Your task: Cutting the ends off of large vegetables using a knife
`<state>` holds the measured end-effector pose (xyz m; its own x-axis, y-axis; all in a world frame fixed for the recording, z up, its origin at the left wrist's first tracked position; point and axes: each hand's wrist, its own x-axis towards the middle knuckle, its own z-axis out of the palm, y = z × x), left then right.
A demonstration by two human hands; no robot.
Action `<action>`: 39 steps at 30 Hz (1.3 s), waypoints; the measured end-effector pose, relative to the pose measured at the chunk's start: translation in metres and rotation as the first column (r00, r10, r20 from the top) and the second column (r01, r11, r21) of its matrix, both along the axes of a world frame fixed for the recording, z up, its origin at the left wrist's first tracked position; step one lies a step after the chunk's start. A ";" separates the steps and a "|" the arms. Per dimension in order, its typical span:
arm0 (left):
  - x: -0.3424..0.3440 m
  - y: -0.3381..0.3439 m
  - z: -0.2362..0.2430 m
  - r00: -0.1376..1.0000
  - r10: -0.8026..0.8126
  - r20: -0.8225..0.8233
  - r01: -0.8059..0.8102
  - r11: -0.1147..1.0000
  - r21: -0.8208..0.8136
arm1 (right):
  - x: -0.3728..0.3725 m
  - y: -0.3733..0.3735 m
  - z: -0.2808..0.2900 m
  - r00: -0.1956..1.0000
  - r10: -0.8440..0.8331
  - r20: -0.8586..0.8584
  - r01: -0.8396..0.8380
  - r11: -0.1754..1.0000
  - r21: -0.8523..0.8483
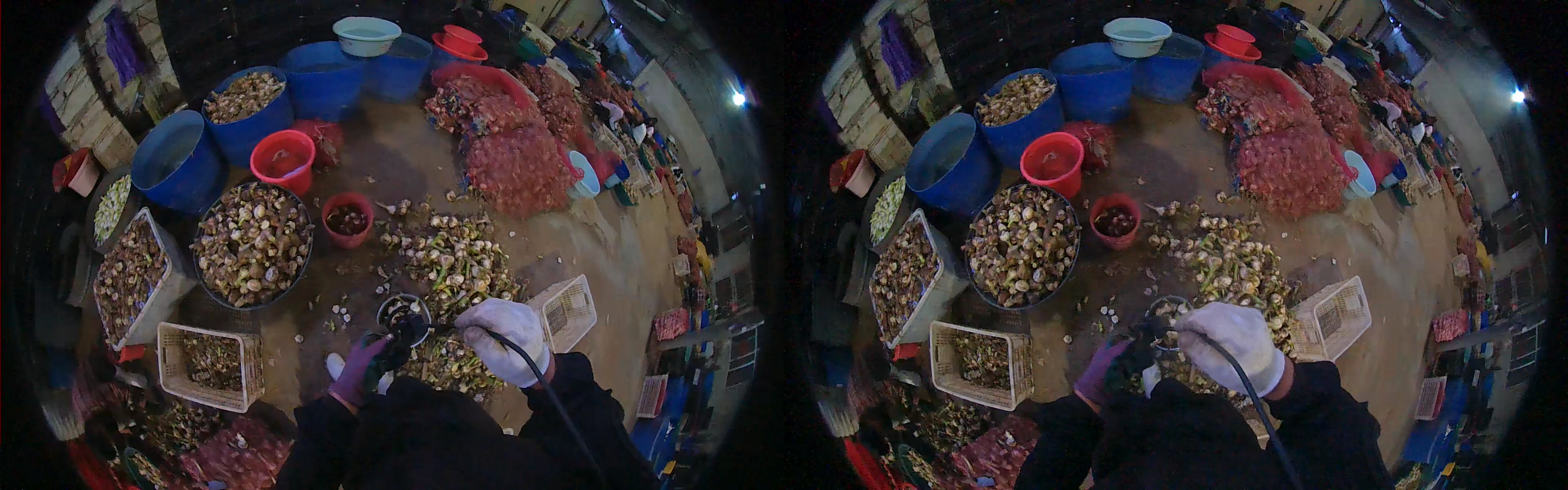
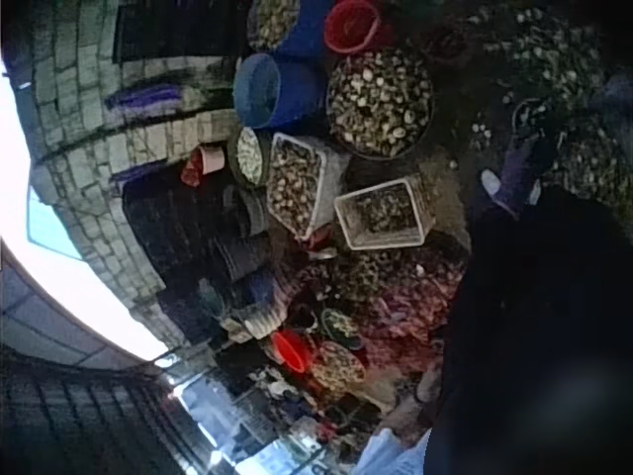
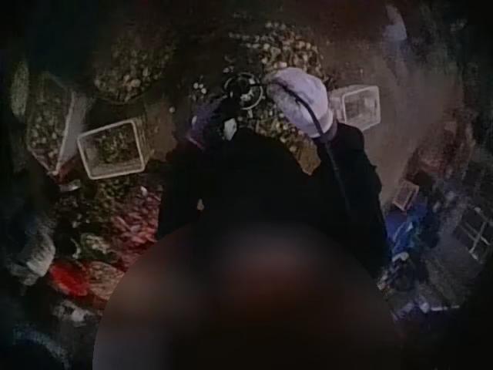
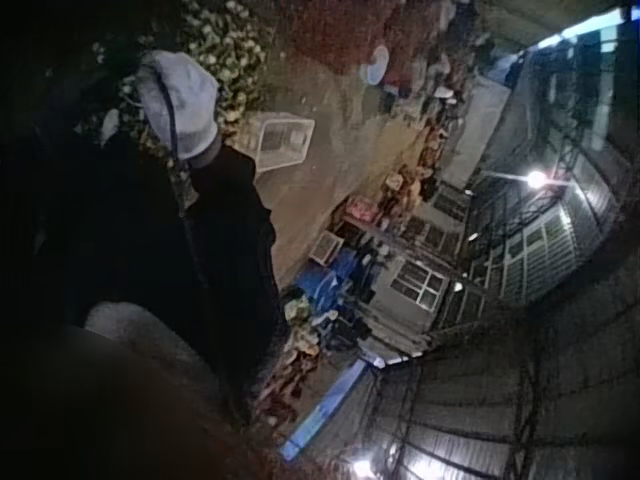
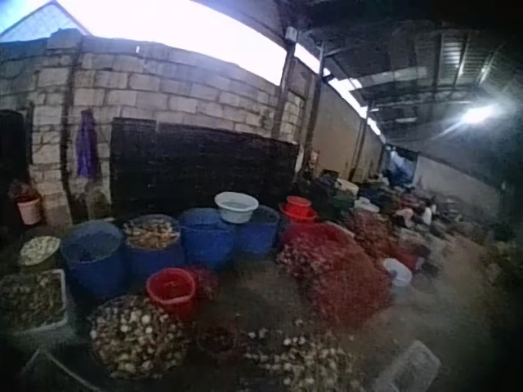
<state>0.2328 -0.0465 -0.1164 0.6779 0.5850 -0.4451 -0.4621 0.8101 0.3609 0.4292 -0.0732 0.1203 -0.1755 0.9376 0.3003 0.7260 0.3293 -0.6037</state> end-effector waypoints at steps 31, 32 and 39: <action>-0.014 0.025 0.040 0.996 -0.003 -0.084 0.034 0.926 0.376 | -0.017 -0.024 -0.039 0.983 0.160 -0.087 -0.180 0.918 -0.353; -0.020 0.028 0.049 0.984 -0.012 -0.178 0.084 0.913 0.400 | -0.025 -0.015 -0.045 0.989 0.124 -0.078 -0.144 0.929 -0.342; -0.045 0.010 0.058 0.769 0.143 -0.623 0.476 0.523 0.707 | -0.058 0.001 -0.075 0.893 0.445 0.070 -0.420 0.878 -0.231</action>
